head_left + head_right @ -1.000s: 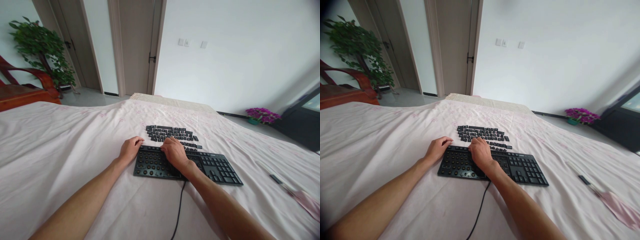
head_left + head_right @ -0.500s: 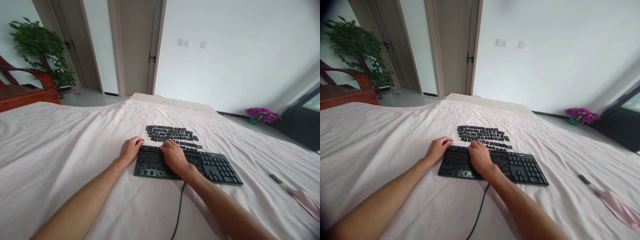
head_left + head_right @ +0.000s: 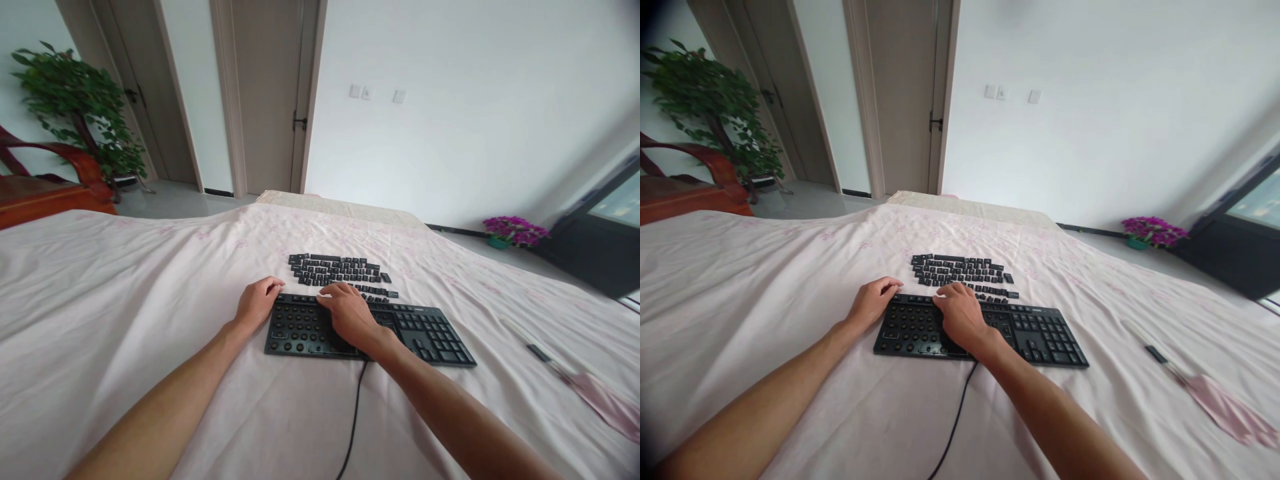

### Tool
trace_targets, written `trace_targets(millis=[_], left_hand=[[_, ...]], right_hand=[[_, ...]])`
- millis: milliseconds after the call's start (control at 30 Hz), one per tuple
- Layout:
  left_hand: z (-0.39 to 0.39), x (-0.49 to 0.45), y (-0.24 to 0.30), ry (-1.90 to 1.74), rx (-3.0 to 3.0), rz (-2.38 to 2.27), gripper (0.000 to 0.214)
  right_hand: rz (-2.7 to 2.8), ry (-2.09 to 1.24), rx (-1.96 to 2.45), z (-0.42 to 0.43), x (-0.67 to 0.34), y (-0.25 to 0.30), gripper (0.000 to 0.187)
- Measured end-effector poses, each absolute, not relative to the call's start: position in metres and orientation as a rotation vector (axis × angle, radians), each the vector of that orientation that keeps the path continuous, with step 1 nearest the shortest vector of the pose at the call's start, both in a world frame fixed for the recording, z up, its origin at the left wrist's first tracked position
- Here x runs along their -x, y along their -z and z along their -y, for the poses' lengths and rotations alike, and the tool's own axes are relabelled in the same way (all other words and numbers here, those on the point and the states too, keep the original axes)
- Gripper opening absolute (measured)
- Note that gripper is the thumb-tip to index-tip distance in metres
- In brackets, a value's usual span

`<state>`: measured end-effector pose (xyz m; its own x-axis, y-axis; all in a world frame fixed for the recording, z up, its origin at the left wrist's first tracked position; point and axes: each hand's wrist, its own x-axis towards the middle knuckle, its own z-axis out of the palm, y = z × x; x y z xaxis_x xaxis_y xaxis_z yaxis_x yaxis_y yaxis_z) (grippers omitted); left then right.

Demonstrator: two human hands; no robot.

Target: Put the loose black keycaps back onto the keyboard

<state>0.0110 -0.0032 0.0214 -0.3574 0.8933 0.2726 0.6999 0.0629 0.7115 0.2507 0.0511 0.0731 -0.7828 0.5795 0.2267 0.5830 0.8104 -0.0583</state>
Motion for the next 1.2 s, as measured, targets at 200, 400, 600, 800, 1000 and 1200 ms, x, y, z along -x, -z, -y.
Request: trace_targets(millis=[200, 400, 600, 800, 1000, 1200], left_hand=[[0.001, -0.009, -0.018, -1.186, -1.601, -2.084, 0.024], [0.001, -0.008, -0.016, -1.171, -1.591, -2.082, 0.026], [0.0, -0.008, -0.016, -1.186, -1.589, -2.066, 0.026], [0.0, -0.009, -0.017, -1.185, -1.583, -2.066, 0.026], [0.0, -0.009, -0.017, -1.182, -1.593, -2.074, 0.025], [0.0, -0.01, -0.018, -1.184, -1.594, -2.079, 0.025]], right_hand=[[2.458, -0.027, 1.188, -0.094, -0.285, -0.078, 0.034], [2.543, 0.084, 1.2, -0.09, -0.28, -0.074, 0.029], [2.591, 0.121, 1.248, -0.096, -0.265, -0.069, 0.025], [2.626, 0.091, 1.28, -0.108, -0.252, -0.068, 0.016], [2.648, 0.068, 1.282, -0.108, -0.244, -0.067, 0.013], [2.635, 0.138, 1.289, -0.105, -0.241, -0.067, 0.015]])
